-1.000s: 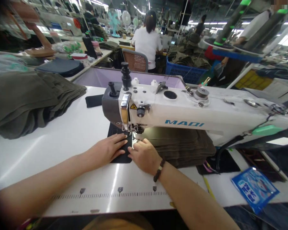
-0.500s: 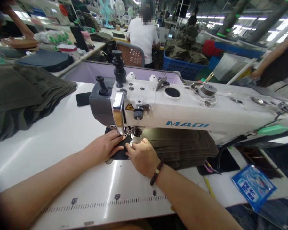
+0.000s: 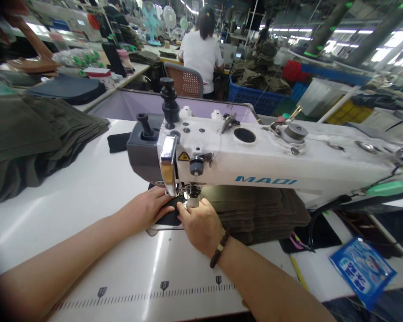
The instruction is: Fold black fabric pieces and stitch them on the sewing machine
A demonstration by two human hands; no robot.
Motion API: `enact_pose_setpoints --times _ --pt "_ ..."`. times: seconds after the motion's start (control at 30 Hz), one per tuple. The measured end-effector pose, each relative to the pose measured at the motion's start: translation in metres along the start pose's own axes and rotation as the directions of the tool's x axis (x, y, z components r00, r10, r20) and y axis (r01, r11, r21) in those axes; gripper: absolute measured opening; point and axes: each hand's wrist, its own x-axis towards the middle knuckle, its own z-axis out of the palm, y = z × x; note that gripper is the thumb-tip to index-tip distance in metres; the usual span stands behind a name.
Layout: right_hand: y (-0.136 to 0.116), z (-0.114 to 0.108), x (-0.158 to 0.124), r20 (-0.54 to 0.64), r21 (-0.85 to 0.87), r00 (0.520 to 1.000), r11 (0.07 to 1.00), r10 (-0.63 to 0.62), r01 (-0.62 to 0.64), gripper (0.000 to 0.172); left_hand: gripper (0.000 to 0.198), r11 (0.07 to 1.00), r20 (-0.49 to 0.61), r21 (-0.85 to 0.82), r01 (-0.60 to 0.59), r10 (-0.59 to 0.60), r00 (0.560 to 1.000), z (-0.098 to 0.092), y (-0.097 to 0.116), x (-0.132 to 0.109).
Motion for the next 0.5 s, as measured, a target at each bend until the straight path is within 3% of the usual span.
enact_pose_setpoints --times 0.5 --pt "-0.001 0.0044 0.0007 -0.02 0.007 1.0 1.0 0.012 -0.012 0.029 0.022 1.0 -0.008 0.001 -0.02 0.02 1.0 0.0004 -0.0053 0.0028"
